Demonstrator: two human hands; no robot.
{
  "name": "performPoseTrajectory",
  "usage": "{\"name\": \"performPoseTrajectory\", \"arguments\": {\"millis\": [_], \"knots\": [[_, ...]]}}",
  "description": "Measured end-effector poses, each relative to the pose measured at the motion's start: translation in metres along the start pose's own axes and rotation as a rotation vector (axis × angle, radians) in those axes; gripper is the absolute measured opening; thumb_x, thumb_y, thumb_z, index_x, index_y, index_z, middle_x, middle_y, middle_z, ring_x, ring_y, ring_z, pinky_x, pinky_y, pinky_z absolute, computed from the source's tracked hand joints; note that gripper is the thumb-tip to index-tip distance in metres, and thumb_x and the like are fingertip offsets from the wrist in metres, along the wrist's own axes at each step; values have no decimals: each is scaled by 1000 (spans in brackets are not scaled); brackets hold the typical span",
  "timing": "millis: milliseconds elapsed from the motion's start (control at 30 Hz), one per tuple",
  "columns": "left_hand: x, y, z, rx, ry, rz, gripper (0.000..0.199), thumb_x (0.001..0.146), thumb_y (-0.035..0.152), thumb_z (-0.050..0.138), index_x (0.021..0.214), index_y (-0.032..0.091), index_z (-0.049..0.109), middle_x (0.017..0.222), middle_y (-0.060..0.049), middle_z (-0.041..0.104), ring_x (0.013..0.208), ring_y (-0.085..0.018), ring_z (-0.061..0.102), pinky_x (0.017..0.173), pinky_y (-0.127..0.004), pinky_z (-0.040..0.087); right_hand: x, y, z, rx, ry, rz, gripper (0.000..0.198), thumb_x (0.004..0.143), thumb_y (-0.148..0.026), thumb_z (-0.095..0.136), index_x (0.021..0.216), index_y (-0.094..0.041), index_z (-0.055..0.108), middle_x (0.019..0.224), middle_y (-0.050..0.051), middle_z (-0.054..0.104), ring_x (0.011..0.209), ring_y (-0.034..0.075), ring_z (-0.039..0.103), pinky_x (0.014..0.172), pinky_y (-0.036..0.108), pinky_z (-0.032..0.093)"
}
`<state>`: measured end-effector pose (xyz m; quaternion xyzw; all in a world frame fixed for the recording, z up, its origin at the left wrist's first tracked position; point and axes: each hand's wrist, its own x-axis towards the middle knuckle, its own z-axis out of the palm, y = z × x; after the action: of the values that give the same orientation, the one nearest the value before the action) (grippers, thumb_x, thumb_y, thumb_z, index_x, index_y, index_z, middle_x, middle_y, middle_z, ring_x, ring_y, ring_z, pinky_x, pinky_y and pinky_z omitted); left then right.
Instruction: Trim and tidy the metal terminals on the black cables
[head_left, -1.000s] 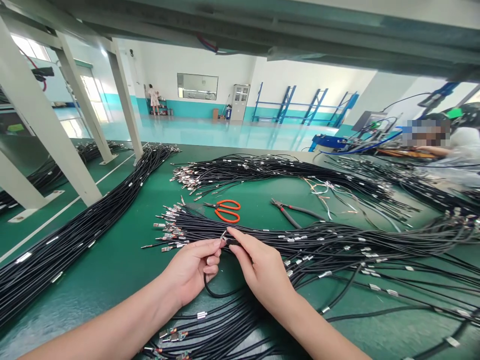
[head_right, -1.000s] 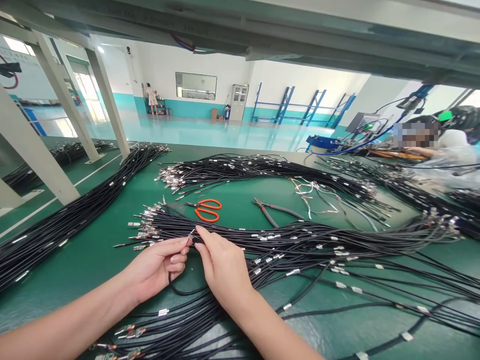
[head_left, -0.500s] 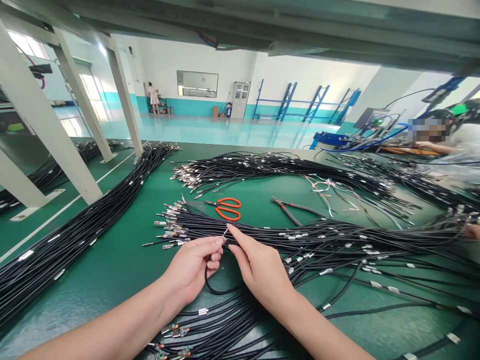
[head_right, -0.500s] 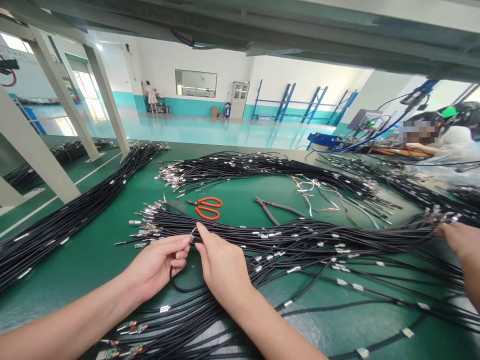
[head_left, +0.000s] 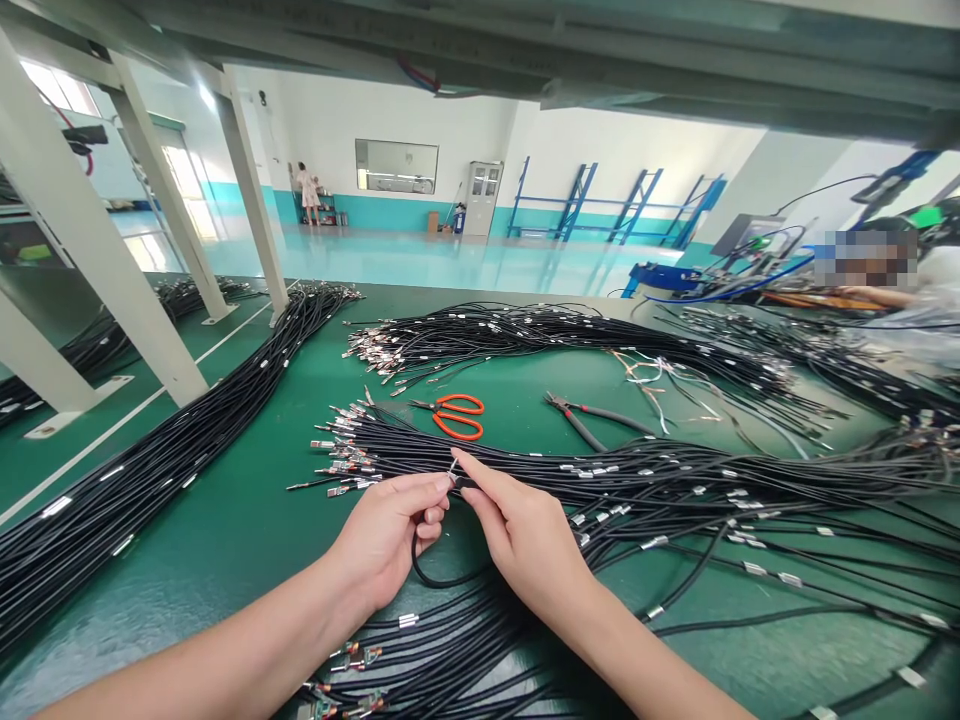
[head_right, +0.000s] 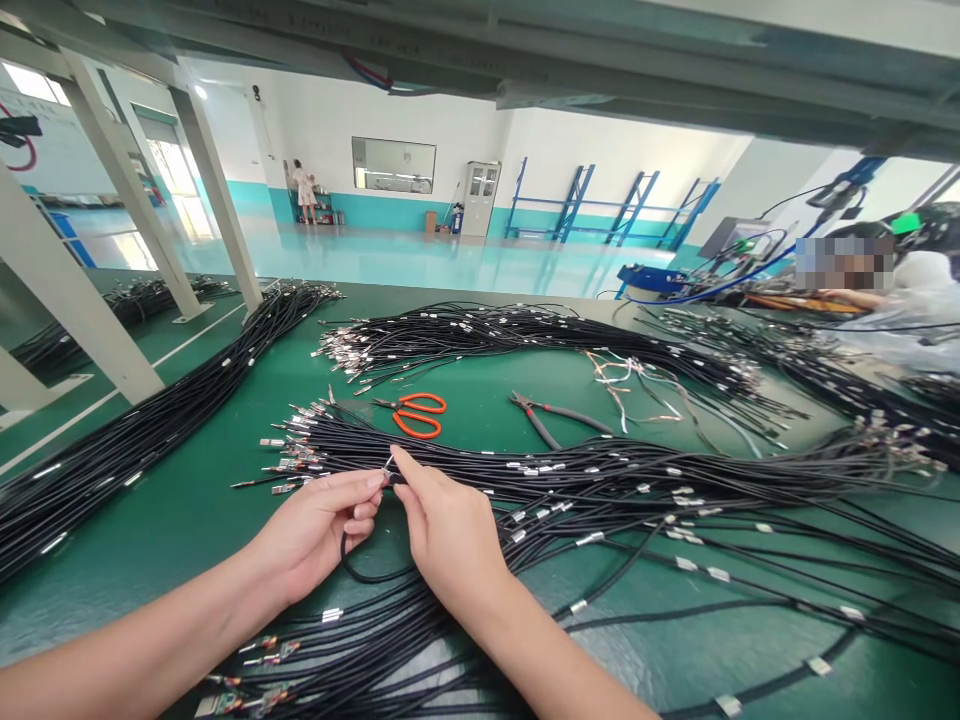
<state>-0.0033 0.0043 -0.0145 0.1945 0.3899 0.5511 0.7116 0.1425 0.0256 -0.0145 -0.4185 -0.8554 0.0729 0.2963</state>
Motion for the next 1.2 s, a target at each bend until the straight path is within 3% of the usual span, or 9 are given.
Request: {"name": "performPoseTrajectory", "arguments": {"millis": [400,833,1200], "knots": [[1,-1,-3,12,-5,-18,5,67,10,65,69,6,66,60,-2,48,47,-3,37,40,-13,26,1,1,-3,-20,-47,22,36,86,-15,40,119,-20,53,100,5,67,84,17,64,76,29,51],[1,0,-2,-21,22,-45,2,66,9,65,65,7,65,58,-2,48,47,-3,37,39,-13,24,2,2,-3,46,-103,31,38,86,-17,39,123,-21,48,113,4,61,96,18,61,81,33,50],[1,-2,-1,19,35,-32,4,64,11,66,63,7,65,57,-2,48,46,-3,37,40,-14,23,1,0,-2,9,-44,51,35,84,-17,41,117,-21,53,106,4,65,87,18,64,75,32,52]]}}
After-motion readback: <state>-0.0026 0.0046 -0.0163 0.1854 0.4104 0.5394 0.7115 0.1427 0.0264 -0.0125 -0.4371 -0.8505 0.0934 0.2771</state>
